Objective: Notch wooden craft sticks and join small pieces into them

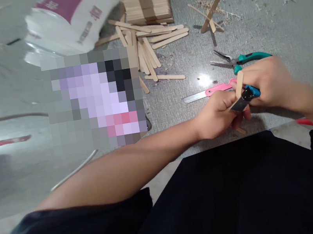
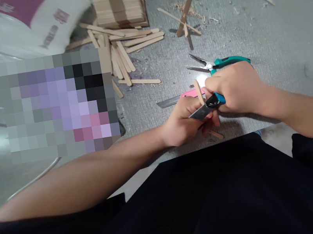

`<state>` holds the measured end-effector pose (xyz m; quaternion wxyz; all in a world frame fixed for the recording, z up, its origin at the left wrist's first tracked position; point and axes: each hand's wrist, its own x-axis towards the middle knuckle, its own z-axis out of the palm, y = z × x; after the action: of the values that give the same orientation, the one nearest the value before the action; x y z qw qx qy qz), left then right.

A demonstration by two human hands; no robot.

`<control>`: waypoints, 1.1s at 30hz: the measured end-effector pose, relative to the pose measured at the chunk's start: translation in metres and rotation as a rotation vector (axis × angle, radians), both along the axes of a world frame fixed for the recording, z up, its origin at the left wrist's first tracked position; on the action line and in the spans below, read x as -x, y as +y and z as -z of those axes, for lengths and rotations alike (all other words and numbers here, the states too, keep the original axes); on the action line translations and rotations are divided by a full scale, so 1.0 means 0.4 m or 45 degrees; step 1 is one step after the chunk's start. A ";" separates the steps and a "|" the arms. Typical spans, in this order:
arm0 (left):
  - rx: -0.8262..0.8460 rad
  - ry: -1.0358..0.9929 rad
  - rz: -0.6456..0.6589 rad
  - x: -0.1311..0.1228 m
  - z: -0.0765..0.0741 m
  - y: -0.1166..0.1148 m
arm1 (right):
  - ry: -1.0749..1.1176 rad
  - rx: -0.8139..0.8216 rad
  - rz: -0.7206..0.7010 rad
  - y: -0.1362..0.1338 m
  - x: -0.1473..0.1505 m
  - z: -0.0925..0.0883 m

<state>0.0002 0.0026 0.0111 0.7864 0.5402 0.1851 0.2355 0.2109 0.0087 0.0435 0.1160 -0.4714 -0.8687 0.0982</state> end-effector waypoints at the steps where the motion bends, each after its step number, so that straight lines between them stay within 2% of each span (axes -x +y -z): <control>1: 0.045 -0.022 -0.016 -0.002 0.000 -0.001 | -0.021 0.007 -0.032 0.005 -0.001 -0.004; 6: 0.160 -0.092 -0.066 -0.008 0.001 -0.003 | -0.079 -0.040 -0.026 0.014 0.000 -0.011; 11: 0.167 -0.117 -0.084 -0.008 0.001 -0.001 | 0.017 -0.177 -0.004 0.010 0.005 0.000; 16: 0.142 -0.073 -0.064 -0.008 -0.006 0.000 | 0.090 0.064 -0.004 0.016 0.000 -0.007; 19: 0.161 -0.056 -0.059 -0.009 -0.010 0.001 | 0.103 0.110 -0.015 0.022 -0.006 -0.005; 25: 0.227 -0.051 -0.089 -0.012 -0.012 0.004 | 0.014 -0.082 0.088 0.020 -0.002 0.011; 33: 0.259 -0.098 -0.125 -0.013 -0.007 0.006 | -0.089 -0.272 0.117 0.017 0.008 0.023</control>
<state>0.0056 0.0048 0.0138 0.8312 0.4385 0.2040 0.2744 0.2077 0.0156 0.0344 0.1395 -0.4986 -0.8554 -0.0170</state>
